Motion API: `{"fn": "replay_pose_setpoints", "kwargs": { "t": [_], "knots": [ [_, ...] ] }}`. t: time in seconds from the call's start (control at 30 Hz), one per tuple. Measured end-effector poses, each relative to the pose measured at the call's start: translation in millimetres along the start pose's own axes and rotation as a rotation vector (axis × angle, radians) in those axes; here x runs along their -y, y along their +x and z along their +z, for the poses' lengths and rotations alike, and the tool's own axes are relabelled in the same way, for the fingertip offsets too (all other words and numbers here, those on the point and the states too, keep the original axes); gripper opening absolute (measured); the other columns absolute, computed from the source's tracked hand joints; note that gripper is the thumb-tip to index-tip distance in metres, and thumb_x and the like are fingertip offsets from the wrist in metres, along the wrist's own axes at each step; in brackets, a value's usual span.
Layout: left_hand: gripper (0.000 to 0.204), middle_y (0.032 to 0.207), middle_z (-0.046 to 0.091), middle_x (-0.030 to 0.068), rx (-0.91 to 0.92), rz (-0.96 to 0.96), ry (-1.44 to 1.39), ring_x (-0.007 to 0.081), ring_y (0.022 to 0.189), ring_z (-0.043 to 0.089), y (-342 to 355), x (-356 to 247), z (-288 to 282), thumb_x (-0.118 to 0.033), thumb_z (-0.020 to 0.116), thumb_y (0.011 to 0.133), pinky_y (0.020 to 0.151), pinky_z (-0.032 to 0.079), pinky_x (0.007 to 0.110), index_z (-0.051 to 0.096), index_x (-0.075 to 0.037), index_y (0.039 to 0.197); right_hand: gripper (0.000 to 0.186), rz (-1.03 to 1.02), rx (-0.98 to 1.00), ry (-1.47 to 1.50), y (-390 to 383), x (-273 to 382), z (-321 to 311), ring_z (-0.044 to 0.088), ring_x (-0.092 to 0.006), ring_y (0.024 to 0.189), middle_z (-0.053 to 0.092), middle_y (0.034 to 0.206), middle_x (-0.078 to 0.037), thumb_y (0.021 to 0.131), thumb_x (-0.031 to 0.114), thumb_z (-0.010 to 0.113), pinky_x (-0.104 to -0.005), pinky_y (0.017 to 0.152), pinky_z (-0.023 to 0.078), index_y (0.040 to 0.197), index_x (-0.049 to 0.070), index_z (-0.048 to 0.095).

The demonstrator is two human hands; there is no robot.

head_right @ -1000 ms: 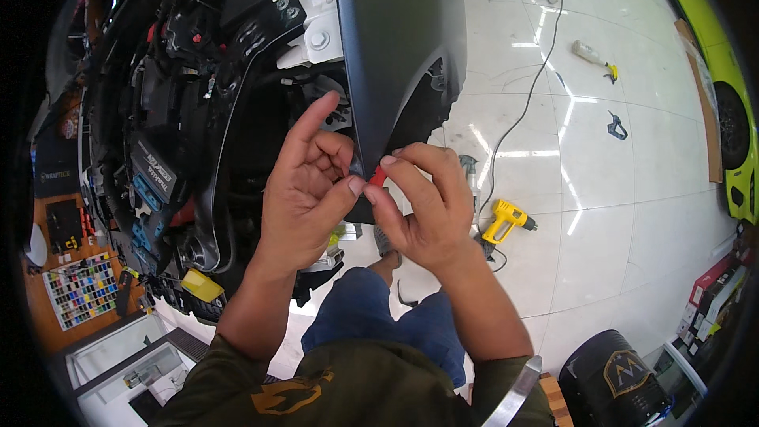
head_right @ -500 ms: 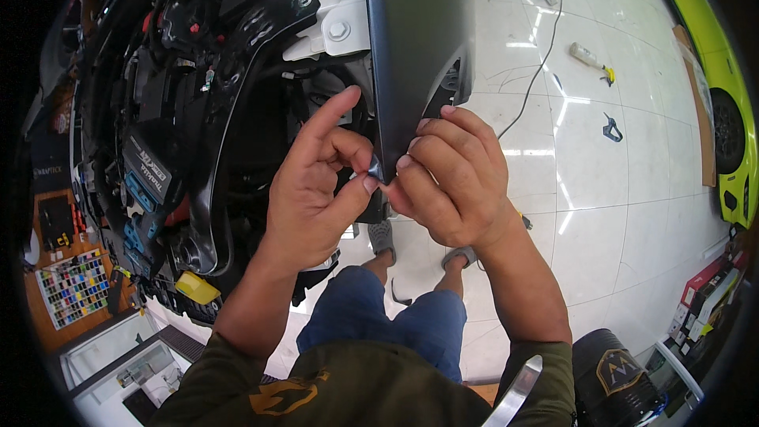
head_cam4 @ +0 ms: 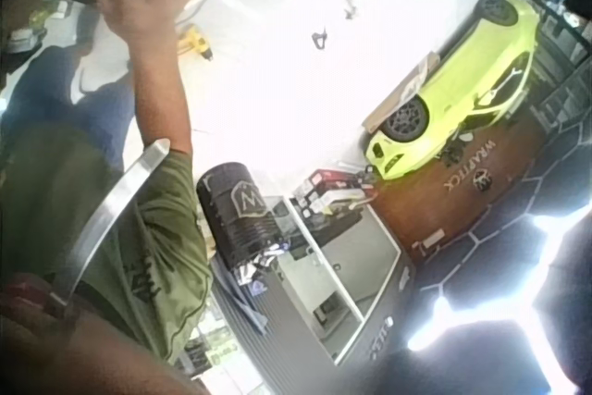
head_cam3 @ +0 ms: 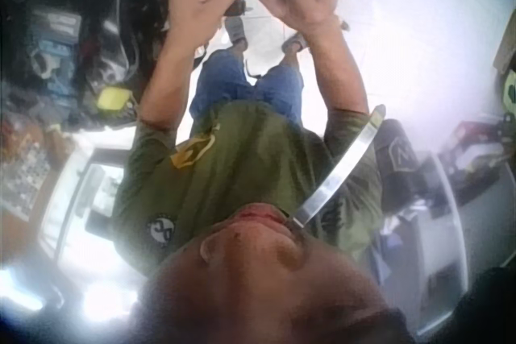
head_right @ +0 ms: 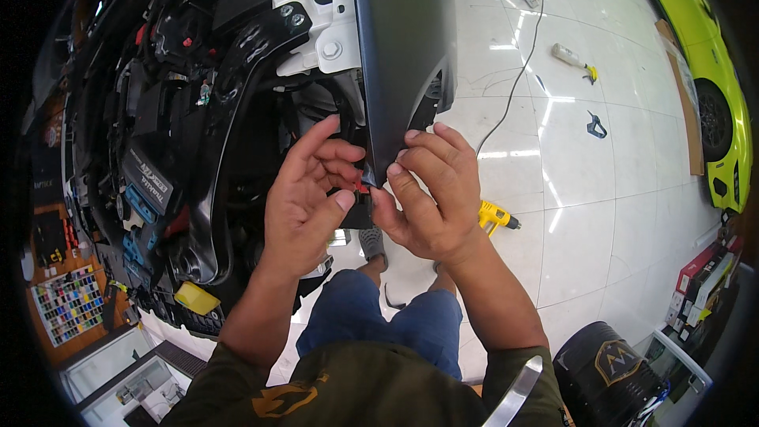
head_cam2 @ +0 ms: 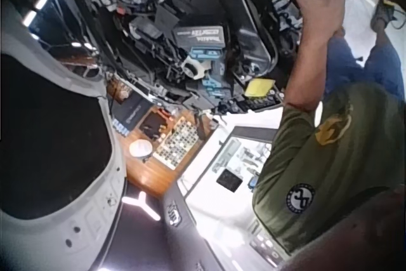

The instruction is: The person applies a vinyl wrap to the front fender of a car. They use a heat gun to warm the material, a squeegee to smooth it, and a knife to trim excess. The person repeatedly heats and presses the wrap to conform it to the fender's curves.

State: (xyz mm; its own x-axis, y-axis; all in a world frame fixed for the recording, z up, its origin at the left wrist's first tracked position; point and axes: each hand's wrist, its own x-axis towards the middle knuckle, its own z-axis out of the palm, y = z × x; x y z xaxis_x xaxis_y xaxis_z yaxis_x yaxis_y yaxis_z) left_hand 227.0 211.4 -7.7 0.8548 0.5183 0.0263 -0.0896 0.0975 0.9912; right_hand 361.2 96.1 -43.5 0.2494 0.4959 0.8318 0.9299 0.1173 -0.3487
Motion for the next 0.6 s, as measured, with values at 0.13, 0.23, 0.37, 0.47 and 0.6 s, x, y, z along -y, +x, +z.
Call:
{"fn": "replay_pose_setpoints", "kwargs": {
  "t": [0.13,0.23,0.37,0.47,0.6],
  "knots": [
    [0.065,0.118,0.053,0.0094,-0.041,0.005,-0.009,0.0127,0.1,0.05,0,-3,-5,0.005,0.056,0.081,0.088,0.041,0.028,0.035,-0.001,0.142,0.029,0.029,-0.043,-0.044,0,4,4,0.061,-0.0342,0.096,0.058,0.099,-0.013,0.071,0.012,0.071,-0.0535,0.091,0.044,0.096,0.003,0.06],
    [0.063,0.114,0.055,0.0085,-0.048,0.015,-0.074,0.0121,0.101,0.05,0,-8,-2,0.004,0.057,0.082,0.087,0.041,0.027,0.036,-0.001,0.141,0.03,0.09,-0.028,0.022,2,6,0,0.058,-0.0348,0.101,0.058,0.099,-0.013,0.07,0.012,0.07,-0.0536,0.093,0.043,0.097,0.003,0.06],
    [0.062,0.104,0.059,0.0066,-0.03,-0.035,-0.083,0.0115,0.097,0.053,3,-10,7,0.003,0.059,0.083,0.087,0.042,0.027,0.036,0.0,0.141,0.034,0.217,0.027,0.09,5,15,-11,0.056,-0.0351,0.105,0.058,0.1,-0.013,0.066,0.007,0.07,-0.0512,0.093,0.043,0.099,0.003,0.06],
    [0.062,0.095,0.059,0.0047,-0.043,-0.105,-0.132,0.0095,0.09,0.054,9,-10,14,0.003,0.06,0.083,0.083,0.042,0.025,0.036,0.0,0.141,0.033,0.307,-0.03,0.124,2,22,-3,0.056,-0.0345,0.103,0.057,0.1,-0.012,0.066,0.003,0.07,-0.049,0.092,0.043,0.097,0.004,0.06],
    [0.061,0.09,0.057,0.0029,-0.047,-0.119,-0.143,0.0069,0.084,0.053,11,-6,14,0.005,0.058,0.083,0.077,0.043,0.022,0.037,0.0,0.14,0.031,0.342,-0.061,0.108,3,26,2,0.056,-0.0343,0.103,0.057,0.1,-0.012,0.067,0.003,0.069,-0.05,0.092,0.042,0.095,0.005,0.058]
  ]
}}
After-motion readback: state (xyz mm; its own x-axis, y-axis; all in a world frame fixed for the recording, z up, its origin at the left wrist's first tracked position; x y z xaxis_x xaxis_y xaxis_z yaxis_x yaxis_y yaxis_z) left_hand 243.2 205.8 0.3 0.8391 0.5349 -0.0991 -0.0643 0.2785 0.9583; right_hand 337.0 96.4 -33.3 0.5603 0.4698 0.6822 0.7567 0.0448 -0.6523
